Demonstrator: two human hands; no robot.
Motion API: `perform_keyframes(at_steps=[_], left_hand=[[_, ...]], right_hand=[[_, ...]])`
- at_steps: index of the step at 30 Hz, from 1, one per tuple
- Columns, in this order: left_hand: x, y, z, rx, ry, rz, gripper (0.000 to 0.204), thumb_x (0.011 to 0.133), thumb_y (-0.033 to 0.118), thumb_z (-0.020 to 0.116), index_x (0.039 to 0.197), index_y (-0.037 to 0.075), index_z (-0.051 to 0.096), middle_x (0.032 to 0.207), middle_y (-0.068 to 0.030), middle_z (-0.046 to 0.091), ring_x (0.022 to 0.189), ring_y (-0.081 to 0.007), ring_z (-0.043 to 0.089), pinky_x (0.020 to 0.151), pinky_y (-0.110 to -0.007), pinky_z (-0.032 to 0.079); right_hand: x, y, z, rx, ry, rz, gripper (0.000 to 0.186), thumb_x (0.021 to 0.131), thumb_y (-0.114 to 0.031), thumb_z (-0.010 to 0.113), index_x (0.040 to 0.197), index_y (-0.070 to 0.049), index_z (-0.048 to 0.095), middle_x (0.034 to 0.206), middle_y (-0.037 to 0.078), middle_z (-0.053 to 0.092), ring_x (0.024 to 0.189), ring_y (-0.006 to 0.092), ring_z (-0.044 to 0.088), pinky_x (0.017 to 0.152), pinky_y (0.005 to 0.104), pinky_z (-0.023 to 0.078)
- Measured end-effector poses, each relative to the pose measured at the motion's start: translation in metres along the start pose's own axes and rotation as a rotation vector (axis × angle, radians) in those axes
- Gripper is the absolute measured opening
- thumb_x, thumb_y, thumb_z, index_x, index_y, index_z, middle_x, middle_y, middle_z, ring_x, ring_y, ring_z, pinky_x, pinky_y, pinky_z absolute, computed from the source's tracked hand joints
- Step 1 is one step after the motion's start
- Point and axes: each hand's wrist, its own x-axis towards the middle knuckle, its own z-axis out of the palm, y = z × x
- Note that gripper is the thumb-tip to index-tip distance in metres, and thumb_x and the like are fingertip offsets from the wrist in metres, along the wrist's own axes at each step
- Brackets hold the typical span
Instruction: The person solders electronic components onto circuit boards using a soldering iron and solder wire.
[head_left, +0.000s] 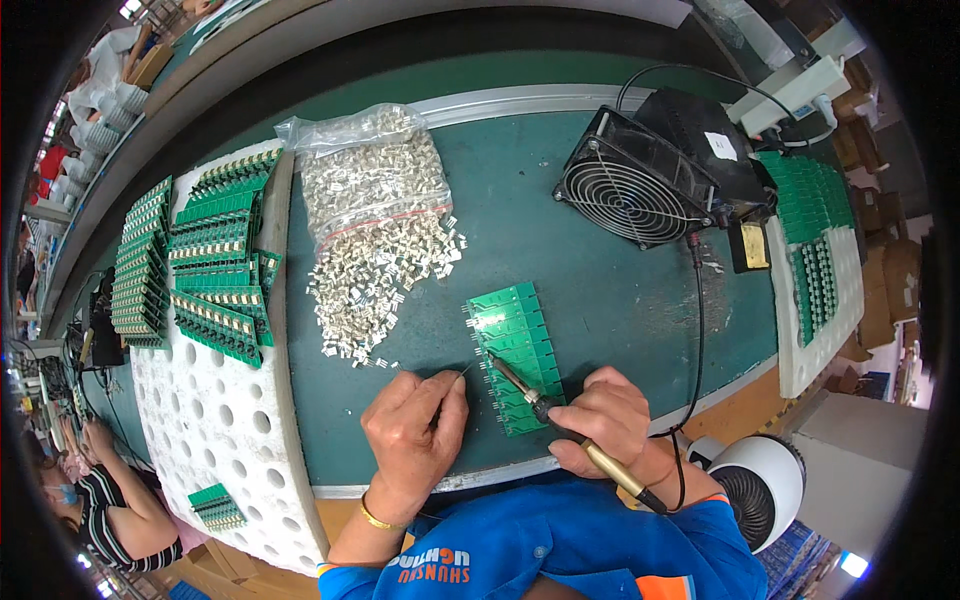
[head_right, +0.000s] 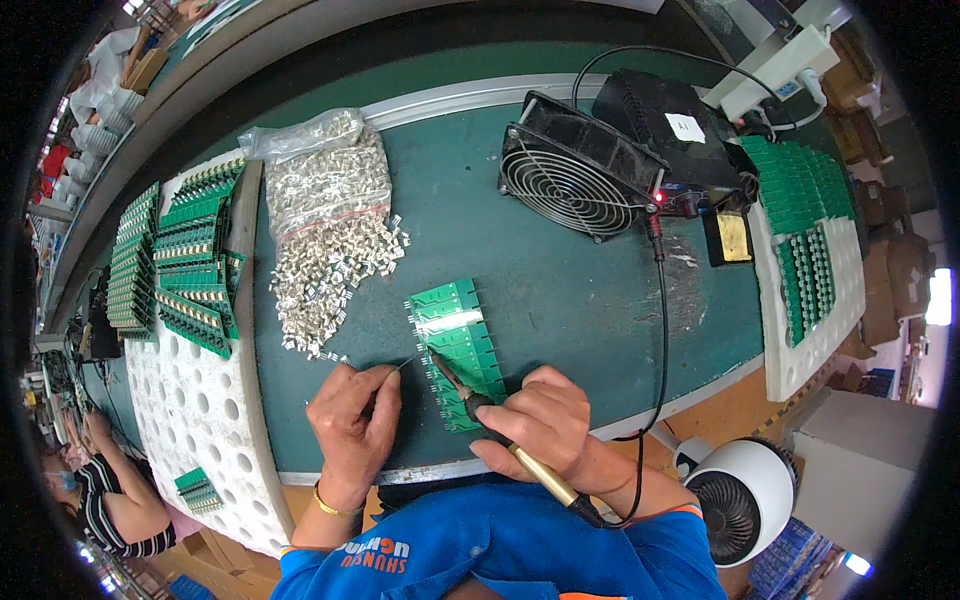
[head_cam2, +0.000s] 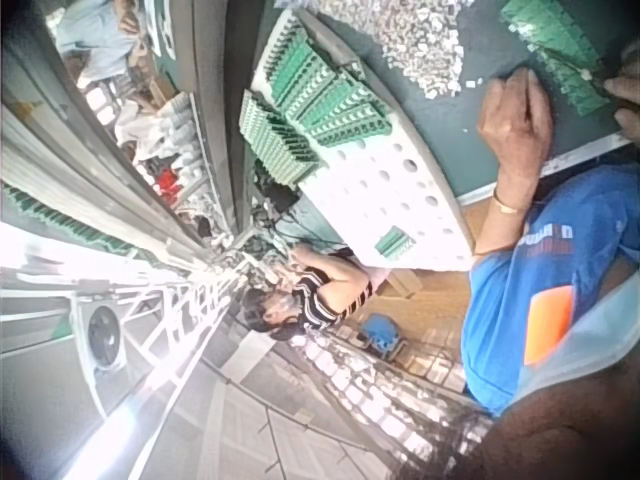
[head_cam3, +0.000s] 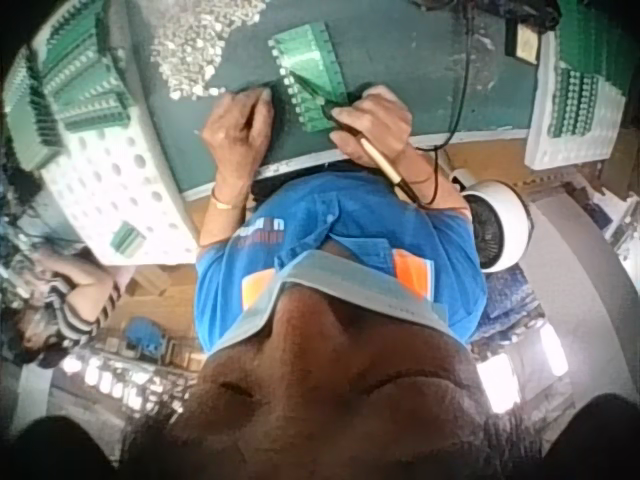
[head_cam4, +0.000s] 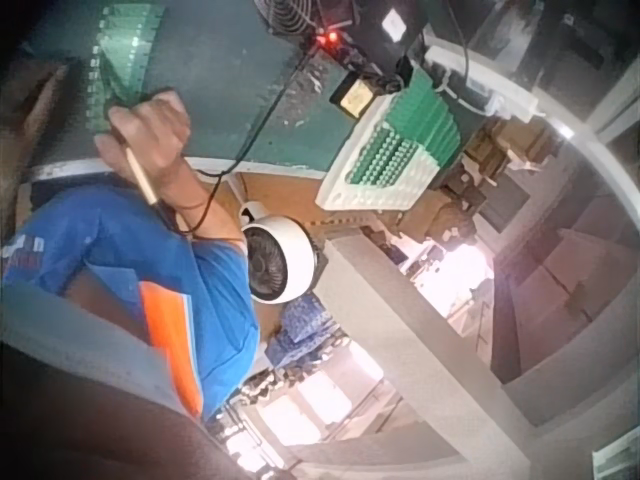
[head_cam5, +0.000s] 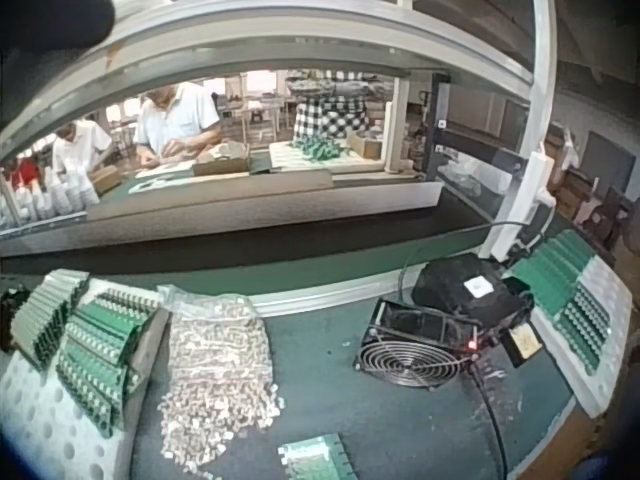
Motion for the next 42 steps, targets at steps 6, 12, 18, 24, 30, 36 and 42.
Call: perform_keyframes(at_steps=[6,12,18,24,30,36,42], left_hand=[[0.0001,0.0002,-0.0008,0.011,-0.028,-0.007,0.006,0.079,-0.001,0.073,0.084,0.002,0.074,0.061,-0.0077,0.056,0.052,-0.0174,0.05,0.049,-0.03,0.039],[0.0008,-0.0006,0.0002,-0.002,-0.001,-0.002,0.009,0.076,0.0,0.075,0.085,0.003,0.074,0.058,-0.0076,0.05,0.05,-0.0204,0.05,0.047,-0.034,0.039],[0.0003,-0.0021,0.0012,-0.004,0.003,0.002,0.01,0.076,0.0,0.075,0.085,0.003,0.074,0.058,-0.0076,0.05,0.05,-0.0204,0.05,0.047,-0.034,0.039],[0.0007,-0.0005,-0.0007,0.007,-0.036,-0.01,0.007,0.08,-0.001,0.074,0.086,0.002,0.075,0.063,-0.0073,0.058,0.052,-0.0163,0.051,0.049,-0.029,0.039],[0.0016,-0.0011,0.0004,0.02,-0.045,-0.004,0.007,0.08,-0.001,0.075,0.086,0.002,0.075,0.062,-0.0071,0.056,0.052,-0.0161,0.05,0.048,-0.029,0.039],[0.0028,0.0001,0.0011,0.021,-0.044,-0.007,0.007,0.08,-0.001,0.075,0.086,0.001,0.075,0.061,-0.0072,0.056,0.052,-0.0159,0.05,0.048,-0.03,0.038],[0.0016,-0.0008,0.0002,0.011,-0.026,-0.009,0.006,0.08,-0.002,0.075,0.085,0.001,0.074,0.061,-0.0072,0.056,0.052,-0.0156,0.05,0.048,-0.029,0.037]], right_hand=[[-0.001,0.0005,0.0002,0.008,0.003,-0.004,0.031,0.079,-0.024,0.08,0.096,-0.002,0.067,0.064,0.006,0.058,0.052,0.02,0.057,0.054,0.0329,0.043],[-0.0036,0.0014,0.0001,0.004,0.01,-0.01,0.031,0.083,-0.027,0.077,0.098,-0.002,0.067,0.063,0.005,0.057,0.051,0.0194,0.056,0.054,0.0326,0.043],[-0.0025,0.0008,0.0007,-0.012,0.01,-0.011,0.031,0.083,-0.027,0.078,0.099,-0.002,0.067,0.064,0.004,0.057,0.051,0.0188,0.055,0.055,0.0328,0.043],[-0.0049,-0.0017,0.0018,-0.046,-0.03,-0.011,0.032,0.092,-0.034,0.07,0.1,-0.003,0.065,0.066,0.005,0.057,0.053,0.0196,0.054,0.056,0.0342,0.045],[-0.0052,-0.0048,0.0017,-0.09,-0.05,-0.019,0.035,0.09,-0.037,0.071,0.101,-0.004,0.065,0.065,0.004,0.057,0.053,0.0193,0.055,0.056,0.0339,0.045],[-0.0045,-0.0055,0.0024,-0.103,-0.05,-0.027,0.037,0.091,-0.038,0.071,0.101,-0.003,0.065,0.065,0.004,0.056,0.053,0.0196,0.055,0.056,0.0339,0.045],[-0.0069,-0.0037,0.0014,-0.101,-0.018,-0.049,0.034,0.083,-0.033,0.077,0.098,-0.004,0.067,0.062,0.001,0.052,0.049,0.0165,0.051,0.055,0.0317,0.041]])
